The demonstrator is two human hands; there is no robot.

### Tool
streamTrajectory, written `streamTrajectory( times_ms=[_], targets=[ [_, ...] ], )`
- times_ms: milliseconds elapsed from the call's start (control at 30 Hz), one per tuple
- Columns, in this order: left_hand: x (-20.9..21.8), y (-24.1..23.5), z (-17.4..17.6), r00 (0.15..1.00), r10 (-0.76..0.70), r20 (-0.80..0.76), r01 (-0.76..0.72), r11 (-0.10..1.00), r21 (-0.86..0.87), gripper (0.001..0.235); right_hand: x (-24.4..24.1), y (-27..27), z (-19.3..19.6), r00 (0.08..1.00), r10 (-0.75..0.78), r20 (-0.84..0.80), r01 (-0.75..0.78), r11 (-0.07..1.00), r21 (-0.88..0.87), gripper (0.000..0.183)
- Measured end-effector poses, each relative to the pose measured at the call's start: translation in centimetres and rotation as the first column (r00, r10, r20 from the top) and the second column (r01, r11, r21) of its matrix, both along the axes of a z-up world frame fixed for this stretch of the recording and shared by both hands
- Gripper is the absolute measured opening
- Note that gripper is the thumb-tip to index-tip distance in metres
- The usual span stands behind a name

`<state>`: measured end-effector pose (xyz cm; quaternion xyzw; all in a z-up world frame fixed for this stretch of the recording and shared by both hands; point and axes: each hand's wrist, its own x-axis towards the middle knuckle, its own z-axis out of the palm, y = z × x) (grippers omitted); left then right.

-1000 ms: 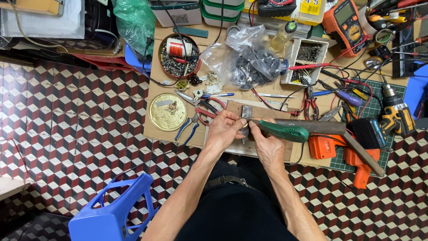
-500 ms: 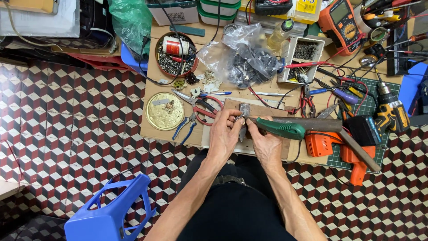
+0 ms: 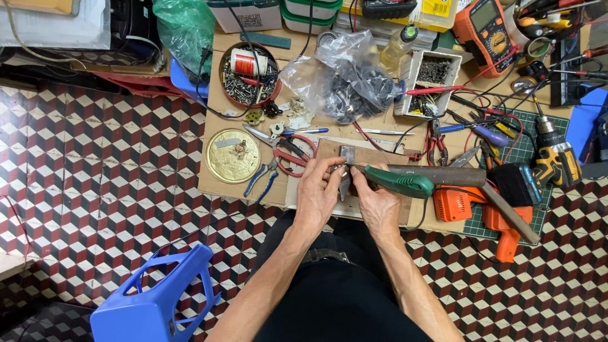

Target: The person uses a soldering iron to heat a small metal component held in a vise, then uses a utility knife to scrape or clean the component's surface. The person repeats the heating and scraping cycle multiple times while working at a cluttered electronics workbench.

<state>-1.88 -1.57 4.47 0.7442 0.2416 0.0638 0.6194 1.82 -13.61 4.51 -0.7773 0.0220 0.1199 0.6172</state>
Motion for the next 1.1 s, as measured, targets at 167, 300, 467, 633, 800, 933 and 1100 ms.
streamTrajectory(
  times_ms=[167, 300, 467, 633, 800, 933, 1100],
  targets=[
    [0.2, 0.1, 0.6, 0.999, -0.009, -0.033, 0.009, 1.0, 0.005, 0.02, 0.0, -0.1, 0.1, 0.998, -0.021, -0.063, 0.019, 1.0, -0.02, 0.015],
    [0.2, 0.0, 0.8, 0.999, -0.014, -0.044, 0.014, 1.0, 0.0, 0.019, 0.0, -0.2, 0.2, 1.0, 0.011, -0.001, -0.011, 0.999, -0.046, 0.014],
    [0.3, 0.1, 0.4, 1.0, -0.003, -0.029, 0.002, 1.0, -0.009, 0.019, 0.0, -0.3, 0.1, 0.999, -0.006, -0.035, 0.005, 1.0, -0.013, 0.015],
    [0.5, 0.2, 0.1, 0.997, 0.013, -0.071, -0.02, 0.996, -0.091, 0.026, 0.1, -0.7, 0.0, 0.998, 0.055, 0.041, -0.053, 0.997, -0.057, 0.013],
    [0.7, 0.4, -0.5, 0.994, 0.022, -0.105, -0.041, 0.981, -0.187, 0.037, 0.3, -1.4, -0.1, 0.996, 0.087, 0.035, -0.083, 0.992, -0.095, 0.015],
    [0.1, 0.9, -2.0, 0.996, 0.019, -0.083, -0.039, 0.969, -0.246, 0.04, 0.1, -4.2, 2.4, 1.0, 0.003, -0.005, -0.003, 1.0, -0.015, 0.019],
    [0.1, 1.3, 1.1, 0.986, -0.004, -0.166, -0.08, 0.863, -0.498, 0.034, 0.7, -14.6, 4.1, 0.933, -0.161, -0.321, 0.176, 0.984, 0.019, 0.019]
  ],
)
